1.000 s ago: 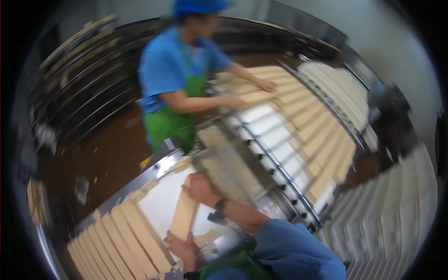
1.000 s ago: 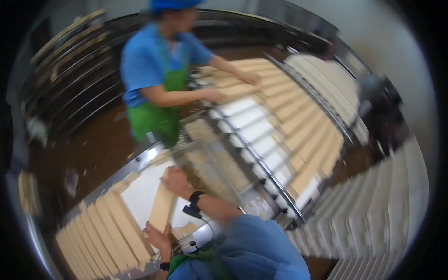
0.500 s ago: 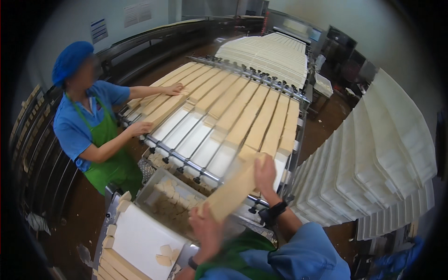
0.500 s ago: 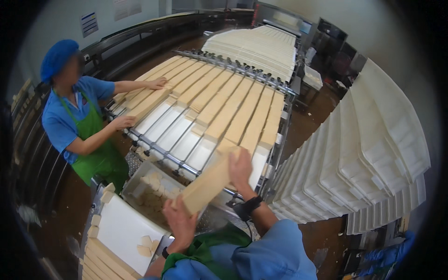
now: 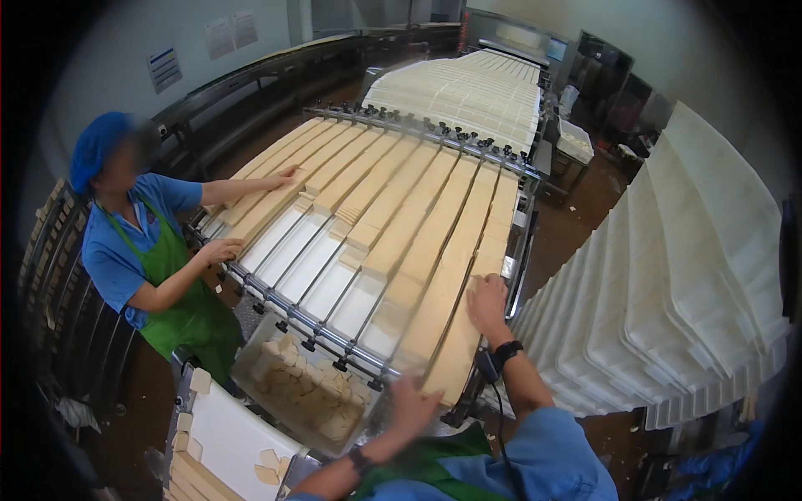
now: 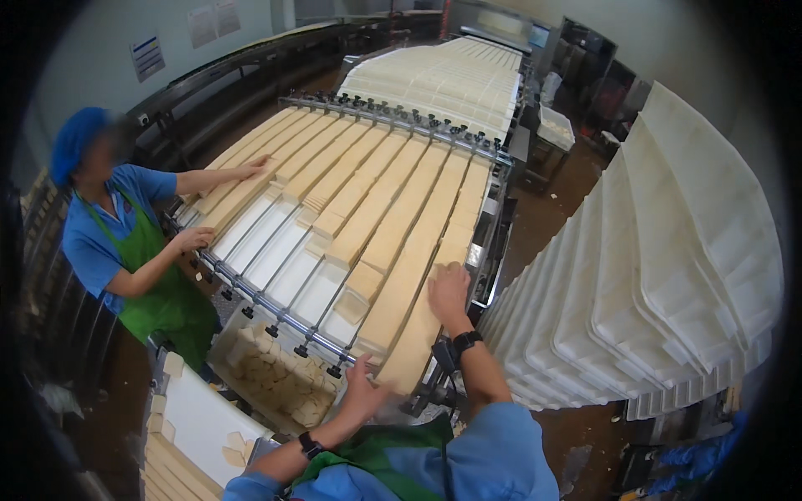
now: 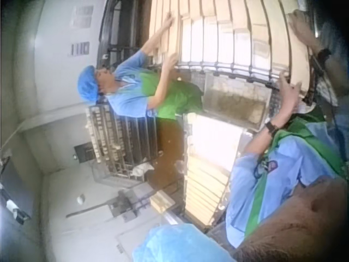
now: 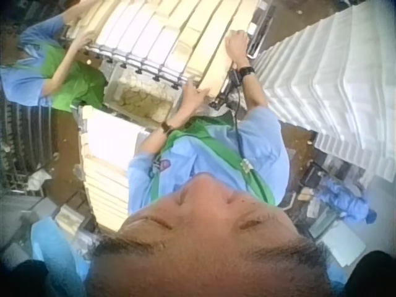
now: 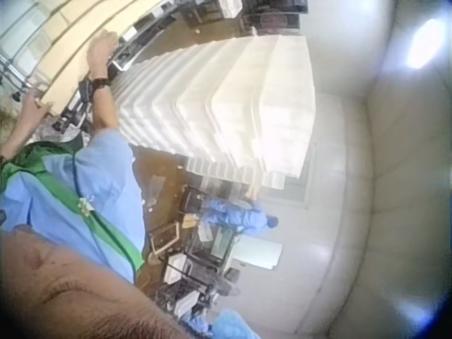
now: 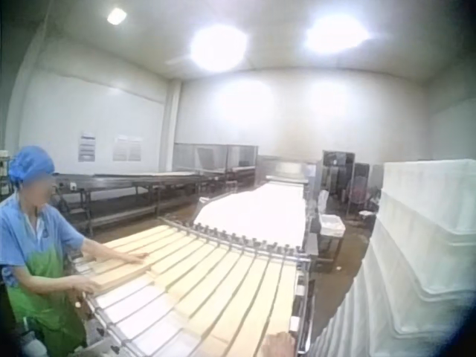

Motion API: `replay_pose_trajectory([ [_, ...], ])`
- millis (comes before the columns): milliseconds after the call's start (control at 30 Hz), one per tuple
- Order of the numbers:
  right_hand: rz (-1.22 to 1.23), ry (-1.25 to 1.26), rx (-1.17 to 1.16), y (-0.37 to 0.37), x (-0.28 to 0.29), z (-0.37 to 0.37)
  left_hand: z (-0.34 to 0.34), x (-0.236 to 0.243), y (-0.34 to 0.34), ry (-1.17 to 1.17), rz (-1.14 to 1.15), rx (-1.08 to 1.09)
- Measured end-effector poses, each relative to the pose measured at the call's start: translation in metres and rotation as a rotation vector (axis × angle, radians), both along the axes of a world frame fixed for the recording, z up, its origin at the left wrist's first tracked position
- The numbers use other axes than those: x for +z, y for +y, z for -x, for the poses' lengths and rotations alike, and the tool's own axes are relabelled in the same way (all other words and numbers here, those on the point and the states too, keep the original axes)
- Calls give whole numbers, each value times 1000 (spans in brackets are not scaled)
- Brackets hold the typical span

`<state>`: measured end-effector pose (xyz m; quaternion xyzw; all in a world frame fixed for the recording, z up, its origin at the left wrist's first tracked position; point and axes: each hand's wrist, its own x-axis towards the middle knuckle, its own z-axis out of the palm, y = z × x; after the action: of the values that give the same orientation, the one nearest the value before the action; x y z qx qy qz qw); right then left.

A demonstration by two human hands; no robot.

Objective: Organize and move blocks of food product on a industrial conveyor line.

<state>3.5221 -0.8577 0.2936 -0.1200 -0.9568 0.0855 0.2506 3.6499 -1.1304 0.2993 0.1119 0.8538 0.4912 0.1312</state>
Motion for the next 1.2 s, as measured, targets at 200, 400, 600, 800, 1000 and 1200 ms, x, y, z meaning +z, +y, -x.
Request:
replay_pose_trajectory([
  [200, 155, 59, 211, -15, -12, -65, 6, -12, 27, -29, -80, 155],
  [400, 508, -410, 642, -56, 8, -145, 3, -4, 21, -56, -186, 67],
  [600, 330, -286, 732, -54, 8, -144, 7, 0, 7, -22, -282, -66],
  [800, -244, -75, 919, -56, -23, -153, 4, -8, -45, -17, -301, -108],
  [1000, -62, -83, 883, -68, -2, -148, -5, -61, -125, -237, -672, 524],
  [1200, -105, -119, 776, -77, 4, -152, -11, -157, -203, -291, -661, 1059],
])
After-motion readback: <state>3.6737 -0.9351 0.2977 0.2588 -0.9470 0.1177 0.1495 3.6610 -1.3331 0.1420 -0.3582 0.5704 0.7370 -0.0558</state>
